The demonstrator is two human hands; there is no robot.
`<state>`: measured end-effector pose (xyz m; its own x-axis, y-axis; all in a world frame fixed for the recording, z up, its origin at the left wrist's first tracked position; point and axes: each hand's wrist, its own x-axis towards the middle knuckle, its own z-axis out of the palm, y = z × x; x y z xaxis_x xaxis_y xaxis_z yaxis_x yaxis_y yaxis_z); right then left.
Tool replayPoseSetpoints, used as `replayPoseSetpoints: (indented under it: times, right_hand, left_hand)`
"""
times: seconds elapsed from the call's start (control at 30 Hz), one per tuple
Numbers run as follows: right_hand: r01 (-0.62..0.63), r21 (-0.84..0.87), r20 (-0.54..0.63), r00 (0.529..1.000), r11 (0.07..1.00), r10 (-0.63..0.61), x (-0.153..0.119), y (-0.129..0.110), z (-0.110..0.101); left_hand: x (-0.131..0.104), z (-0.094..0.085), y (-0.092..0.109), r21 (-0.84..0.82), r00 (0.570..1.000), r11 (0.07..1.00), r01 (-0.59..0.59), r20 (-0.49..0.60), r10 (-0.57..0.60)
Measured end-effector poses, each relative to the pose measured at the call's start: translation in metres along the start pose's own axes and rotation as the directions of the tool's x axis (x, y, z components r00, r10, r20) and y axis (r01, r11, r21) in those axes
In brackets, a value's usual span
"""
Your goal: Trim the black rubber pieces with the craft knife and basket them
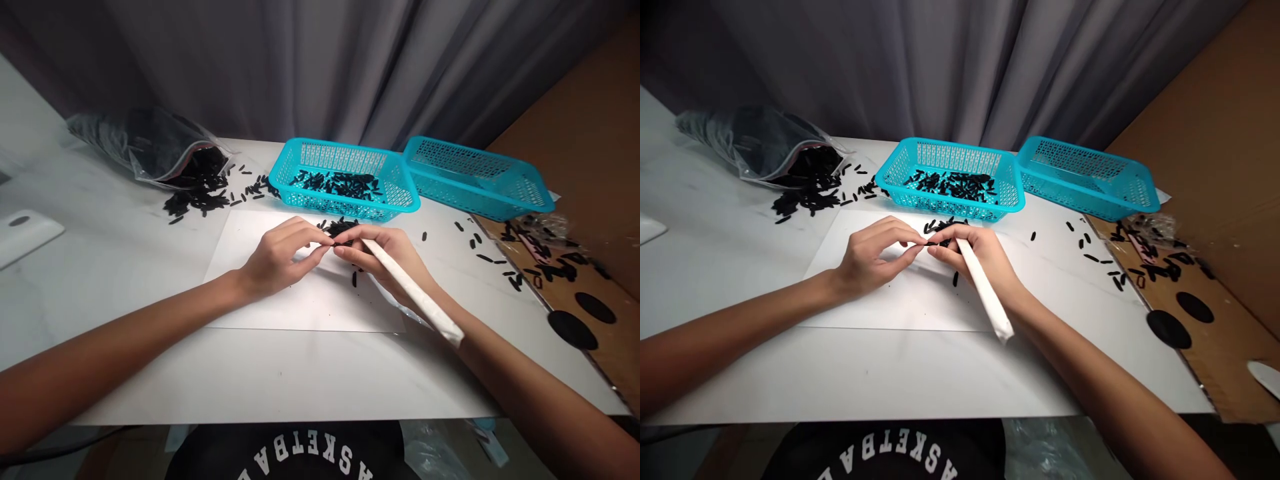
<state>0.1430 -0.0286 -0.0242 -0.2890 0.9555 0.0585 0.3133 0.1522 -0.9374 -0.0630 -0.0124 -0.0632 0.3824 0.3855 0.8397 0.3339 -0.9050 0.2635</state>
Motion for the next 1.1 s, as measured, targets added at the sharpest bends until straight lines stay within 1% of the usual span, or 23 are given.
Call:
replayPoseSetpoints:
  times: [0.07, 0.13, 0.27, 0.37, 0.47, 0.7, 0.87, 1.1]
  right_hand:
    - [0.052, -0.058, -0.028, 0.998, 0.997, -0.053, 0.0000, -0.0009, -0.0001]
    - [0.077, -0.087, -0.030, 0.996, 0.993, -0.080, -0.0004, -0.0009, -0.0009]
    - [0.078, -0.092, -0.017, 0.997, 0.993, -0.080, -0.0004, 0.0008, -0.0026]
    - [0.079, -0.089, -0.007, 0.997, 0.993, -0.080, -0.0001, 0.0019, -0.0027]
    - [0.103, -0.123, -0.010, 0.994, 0.987, -0.105, -0.0009, 0.0019, -0.0024]
    - [0.197, -0.271, -0.059, 0.974, 0.942, -0.221, -0.0047, 0.0013, -0.0022]
    - [0.207, -0.280, -0.069, 0.970, 0.937, -0.235, -0.0066, 0.0012, -0.0015]
    - [0.225, -0.287, -0.071, 0.964, 0.931, -0.255, -0.0069, 0.0010, -0.0013]
  left_hand:
    - [0.0002, -0.0005, 0.0004, -0.003, 1.000, 1.000, -0.004, 0.009, 0.004]
    - [0.0004, -0.0009, 0.0010, -0.007, 1.000, 1.000, 0.005, 0.009, -0.005]
    - [0.0007, -0.0013, 0.0012, -0.002, 0.998, 0.998, 0.059, 0.013, -0.059]
    - [0.0009, -0.0014, 0.0000, 0.018, 0.999, 0.999, 0.033, 0.027, -0.034]
    - [0.0010, -0.0014, -0.0009, 0.022, 1.000, 1.000, 0.022, 0.010, -0.022]
    - [0.0003, -0.0012, -0.0009, 0.022, 0.997, 0.997, 0.071, -0.034, -0.071]
    - [0.0000, -0.0024, -0.0003, 0.042, 0.994, 0.994, 0.105, -0.025, -0.104]
    - [0.0000, -0.0031, -0.0002, 0.042, 0.994, 0.994, 0.102, -0.035, -0.100]
